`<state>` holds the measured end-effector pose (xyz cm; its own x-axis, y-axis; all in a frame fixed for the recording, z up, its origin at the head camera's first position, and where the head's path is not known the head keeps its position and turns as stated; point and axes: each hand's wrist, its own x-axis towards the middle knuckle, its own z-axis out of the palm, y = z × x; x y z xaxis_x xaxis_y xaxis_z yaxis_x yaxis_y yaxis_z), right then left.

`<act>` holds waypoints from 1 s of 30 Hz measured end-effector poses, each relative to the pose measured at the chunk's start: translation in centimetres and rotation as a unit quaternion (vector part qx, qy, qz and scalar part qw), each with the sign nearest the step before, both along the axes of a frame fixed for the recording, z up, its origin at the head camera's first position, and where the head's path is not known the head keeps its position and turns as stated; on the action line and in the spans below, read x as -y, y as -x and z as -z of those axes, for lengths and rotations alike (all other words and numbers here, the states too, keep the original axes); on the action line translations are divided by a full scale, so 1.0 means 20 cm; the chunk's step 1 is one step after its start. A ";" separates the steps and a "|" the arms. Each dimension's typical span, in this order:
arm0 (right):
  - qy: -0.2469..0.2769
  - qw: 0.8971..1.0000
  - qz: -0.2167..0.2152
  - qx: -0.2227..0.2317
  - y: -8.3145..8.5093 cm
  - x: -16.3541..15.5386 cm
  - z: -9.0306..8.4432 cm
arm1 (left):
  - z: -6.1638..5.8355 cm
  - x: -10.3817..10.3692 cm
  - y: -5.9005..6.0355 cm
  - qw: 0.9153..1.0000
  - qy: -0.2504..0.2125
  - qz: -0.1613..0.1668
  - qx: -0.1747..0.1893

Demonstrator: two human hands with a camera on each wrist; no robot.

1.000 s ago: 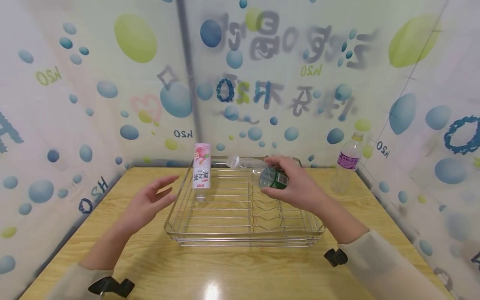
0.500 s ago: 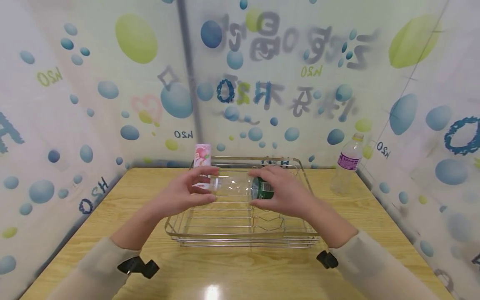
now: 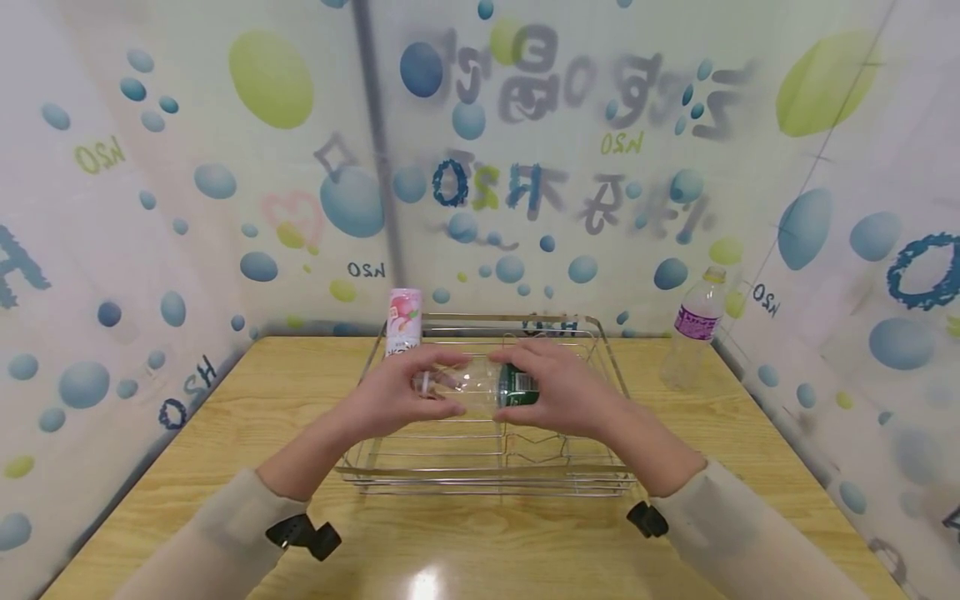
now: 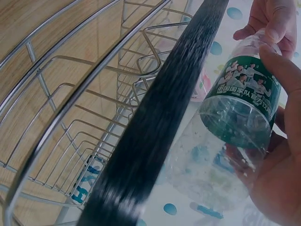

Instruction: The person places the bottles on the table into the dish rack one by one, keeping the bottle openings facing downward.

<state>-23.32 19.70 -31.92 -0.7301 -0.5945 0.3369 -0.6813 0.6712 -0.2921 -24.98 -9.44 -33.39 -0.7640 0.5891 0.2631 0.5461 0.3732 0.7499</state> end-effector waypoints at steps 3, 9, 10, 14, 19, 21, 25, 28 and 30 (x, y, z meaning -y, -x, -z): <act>0.010 1.000 0.001 0.020 0.01 -0.02 0.00 | 0.02 0.02 0.00 1.000 -0.011 -0.010 0.016; 0.064 0.996 0.008 0.057 0.03 -0.15 0.00 | 0.03 0.11 -0.01 0.992 -0.067 -0.047 0.092; 0.070 0.995 0.014 0.063 0.03 -0.18 0.00 | 0.03 0.13 -0.01 0.990 -0.076 -0.052 0.103; 0.091 0.991 0.025 0.092 0.04 -0.25 0.01 | 0.03 0.19 0.00 0.987 -0.092 -0.060 0.118; 0.103 0.988 0.018 0.116 0.05 -0.27 0.03 | 0.04 0.22 0.00 0.985 -0.099 -0.063 0.126; 0.109 0.986 0.013 0.124 0.05 -0.27 0.04 | 0.05 0.22 0.00 0.985 -0.102 -0.063 0.127; 0.145 0.980 -0.007 0.139 0.07 -0.27 0.03 | 0.05 0.22 0.00 0.989 -0.087 -0.059 0.107; 0.174 0.974 -0.021 0.142 0.08 -0.26 0.02 | 0.05 0.20 0.01 0.991 -0.067 -0.061 0.094; 0.183 0.973 -0.024 0.141 0.08 -0.26 0.00 | 0.05 0.19 0.01 0.992 -0.057 -0.061 0.090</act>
